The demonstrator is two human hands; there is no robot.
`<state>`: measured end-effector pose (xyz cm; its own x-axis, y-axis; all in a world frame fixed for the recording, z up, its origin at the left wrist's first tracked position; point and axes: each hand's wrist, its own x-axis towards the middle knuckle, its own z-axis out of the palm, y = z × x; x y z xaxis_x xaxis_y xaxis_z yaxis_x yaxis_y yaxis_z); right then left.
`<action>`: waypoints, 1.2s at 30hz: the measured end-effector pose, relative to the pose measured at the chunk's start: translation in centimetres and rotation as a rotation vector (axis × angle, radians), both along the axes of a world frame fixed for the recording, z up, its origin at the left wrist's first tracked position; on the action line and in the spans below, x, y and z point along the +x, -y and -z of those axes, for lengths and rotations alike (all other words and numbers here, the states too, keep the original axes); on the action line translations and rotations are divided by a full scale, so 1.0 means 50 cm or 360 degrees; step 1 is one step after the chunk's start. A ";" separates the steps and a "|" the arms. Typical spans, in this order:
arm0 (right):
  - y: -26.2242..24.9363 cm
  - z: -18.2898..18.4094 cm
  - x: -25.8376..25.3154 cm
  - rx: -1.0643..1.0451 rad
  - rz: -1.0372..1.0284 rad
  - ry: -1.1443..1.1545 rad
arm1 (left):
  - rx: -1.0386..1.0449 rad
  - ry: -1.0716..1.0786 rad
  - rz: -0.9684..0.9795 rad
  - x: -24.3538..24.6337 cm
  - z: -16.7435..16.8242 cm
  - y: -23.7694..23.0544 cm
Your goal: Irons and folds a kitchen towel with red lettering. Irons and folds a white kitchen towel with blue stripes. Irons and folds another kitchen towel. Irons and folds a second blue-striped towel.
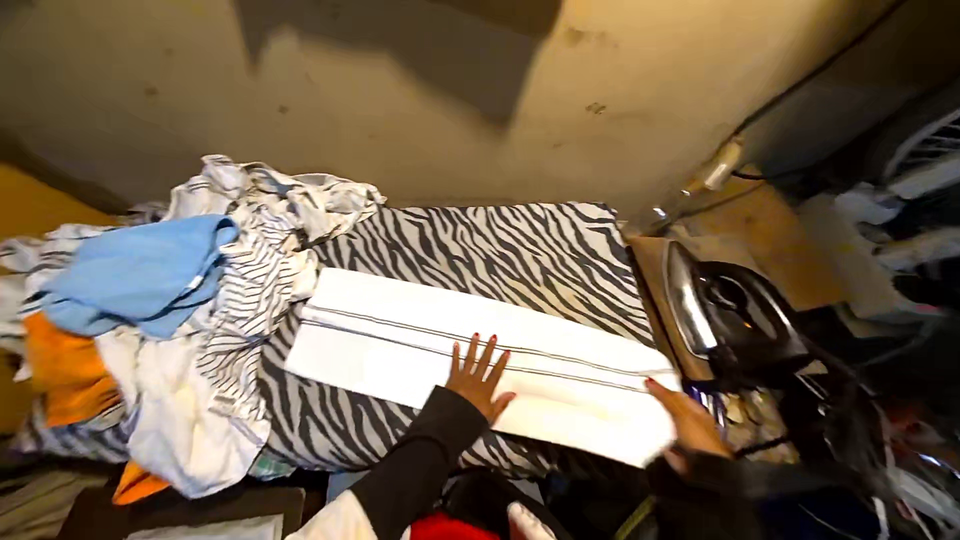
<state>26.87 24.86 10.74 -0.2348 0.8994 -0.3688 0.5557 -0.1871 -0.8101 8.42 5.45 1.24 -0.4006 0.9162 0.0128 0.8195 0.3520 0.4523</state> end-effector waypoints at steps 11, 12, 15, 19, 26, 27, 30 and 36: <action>0.162 -0.207 -0.248 0.0039 -0.0816 -0.0870 | 0.1171 0.2137 -0.0351 -0.043 -0.098 0.041; 0.197 -0.189 -0.298 -0.0072 -0.0944 -0.0855 | 0.1185 0.2309 -0.0535 -0.095 -0.119 0.081; 0.292 -0.087 -0.415 -0.0436 -0.1331 -0.0705 | 0.1068 0.2278 -0.1019 -0.205 -0.139 0.186; 0.294 0.021 -0.403 -0.0337 -0.1452 -0.0661 | 0.1096 0.2223 -0.1392 -0.266 -0.098 0.236; 0.146 0.037 -0.194 -0.0143 -0.0962 -0.0580 | 0.0561 0.1670 -0.0990 -0.332 -0.089 0.235; 0.139 0.041 -0.182 -0.0109 -0.0922 -0.0567 | 0.0567 0.1644 -0.0998 -0.342 -0.085 0.235; 0.128 0.060 -0.182 0.0176 -0.1001 -0.0490 | 0.0437 0.1381 -0.0981 -0.361 -0.080 0.236; 0.070 0.049 -0.308 0.1058 -0.1518 0.0227 | -0.0112 0.0485 -0.1098 -0.362 -0.128 0.268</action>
